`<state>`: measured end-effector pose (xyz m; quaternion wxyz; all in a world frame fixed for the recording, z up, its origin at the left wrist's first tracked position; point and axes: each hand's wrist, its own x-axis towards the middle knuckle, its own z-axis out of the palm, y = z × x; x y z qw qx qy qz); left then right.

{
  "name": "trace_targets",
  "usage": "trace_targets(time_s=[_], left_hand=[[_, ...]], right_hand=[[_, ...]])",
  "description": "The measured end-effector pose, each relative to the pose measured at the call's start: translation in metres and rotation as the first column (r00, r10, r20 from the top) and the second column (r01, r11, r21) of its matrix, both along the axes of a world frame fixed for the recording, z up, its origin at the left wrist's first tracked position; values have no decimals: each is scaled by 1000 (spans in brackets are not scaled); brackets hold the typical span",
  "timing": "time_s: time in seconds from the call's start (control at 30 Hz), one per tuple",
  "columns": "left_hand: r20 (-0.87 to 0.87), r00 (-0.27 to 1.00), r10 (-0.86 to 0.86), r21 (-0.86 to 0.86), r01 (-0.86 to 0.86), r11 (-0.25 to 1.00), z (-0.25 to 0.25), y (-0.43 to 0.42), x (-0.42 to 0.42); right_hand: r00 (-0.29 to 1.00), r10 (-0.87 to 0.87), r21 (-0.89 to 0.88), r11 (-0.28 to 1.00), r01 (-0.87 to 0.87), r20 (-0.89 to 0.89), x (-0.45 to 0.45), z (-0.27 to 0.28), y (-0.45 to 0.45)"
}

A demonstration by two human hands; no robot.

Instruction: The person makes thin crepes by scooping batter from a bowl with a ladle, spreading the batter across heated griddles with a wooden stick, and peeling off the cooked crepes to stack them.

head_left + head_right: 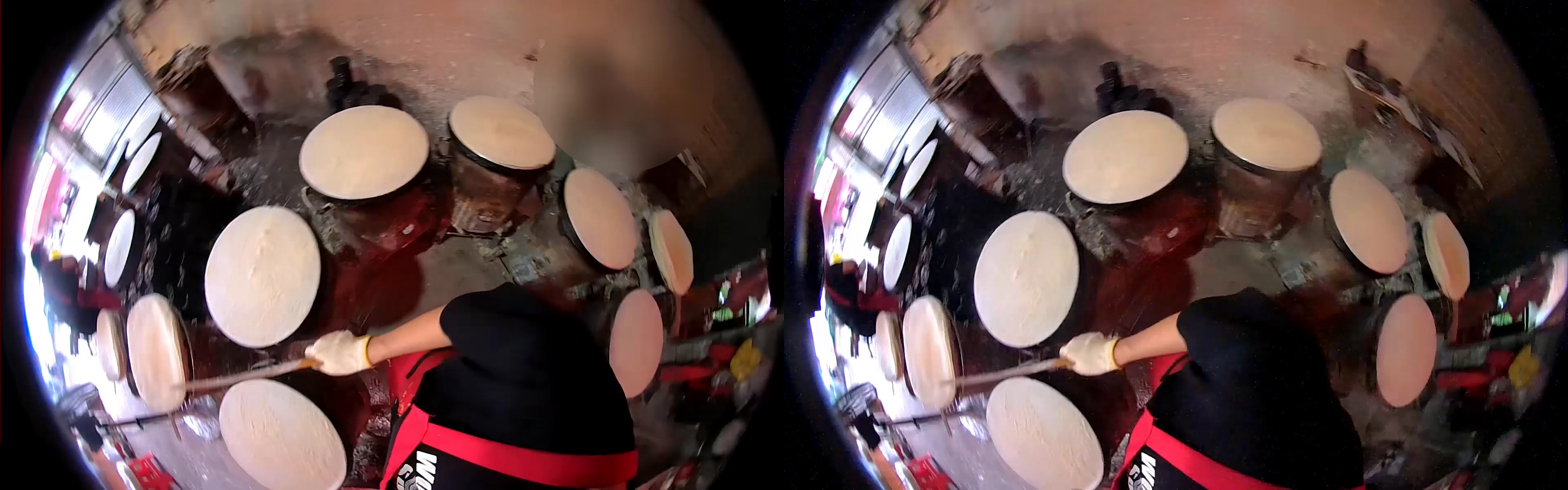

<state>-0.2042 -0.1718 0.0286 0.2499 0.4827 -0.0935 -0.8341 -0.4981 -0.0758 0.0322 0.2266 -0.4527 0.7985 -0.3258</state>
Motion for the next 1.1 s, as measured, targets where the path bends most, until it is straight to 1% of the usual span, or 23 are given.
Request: trace_targets(time_s=[0.07,0.1,0.13,0.2,0.23,0.27,0.33,0.37,0.43,0.47,0.5,0.53,0.57,0.63,0.67,0.77,0.8,0.83,0.9,0.93,0.97,1.03,1.1], left_hand=[[-87,994,-72,27,75,997,4,-10,-14],[-125,985,-118,44,124,991,6,-14,-22],[-164,974,-157,69,170,983,8,-16,-31],[-249,949,-196,112,229,967,13,-17,-48],[-296,931,-213,130,261,957,15,-17,-57],[-339,912,-232,141,293,946,17,-16,-66],[-435,858,-273,175,378,909,22,-10,-86],[-471,831,-296,191,424,885,24,-5,-98],[-562,764,-317,242,518,820,30,12,-127],[-599,732,-325,259,561,787,36,25,-144],[-635,701,-325,276,598,752,41,36,-161],[-608,710,-354,271,605,749,73,69,-190],[-580,719,-382,265,610,747,88,90,-213],[-492,728,-478,246,643,726,98,124,-251],[-547,698,-462,264,668,696,96,140,-268],[-510,716,-477,294,666,685,108,193,-317],[-538,708,-458,313,672,671,108,209,-331],[-538,743,-398,385,636,669,113,227,-342],[-488,766,-418,347,610,712,119,258,-362],[-494,759,-425,342,618,708,117,267,-373],[-498,753,-431,335,625,705,111,273,-381],[-491,749,-445,321,630,707,110,283,-397],[-468,753,-462,307,629,714,111,290,-417]], right_hand=[[982,-189,6,982,189,3,-31,11,49],[965,-263,7,965,263,-19,-42,2,75],[932,-361,37,932,360,22,-49,7,105],[860,-510,1,860,510,-16,-55,-5,167],[804,-594,37,803,594,-21,-54,-2,197],[771,-637,76,769,635,6,-56,1,227],[688,-715,109,679,726,-124,-57,-11,284],[658,-740,171,636,752,-140,-61,-14,308],[584,-790,187,555,811,-188,-68,-12,350],[536,-823,167,511,843,-188,-73,-8,369],[455,-882,184,430,884,-125,-78,5,382],[423,-898,163,403,901,-118,-87,9,397],[392,-913,142,376,916,-110,-97,9,412],[359,-915,35,359,933,-185,-129,-16,448],[367,-907,39,368,929,-207,-145,-12,463],[293,-929,14,298,955,-226,-199,-1,501],[296,-931,10,300,954,-212,-219,0,516],[263,-940,-17,273,962,-218,-238,-1,531],[235,-964,-198,257,946,-128,-279,-3,561],[185,-981,-185,194,963,-62,-299,3,574],[164,-985,-174,172,970,-58,-326,-12,596],[102,-995,-34,102,994,-1,-366,-4,623],[65,-998,23,65,998,-12,-405,3,647]])
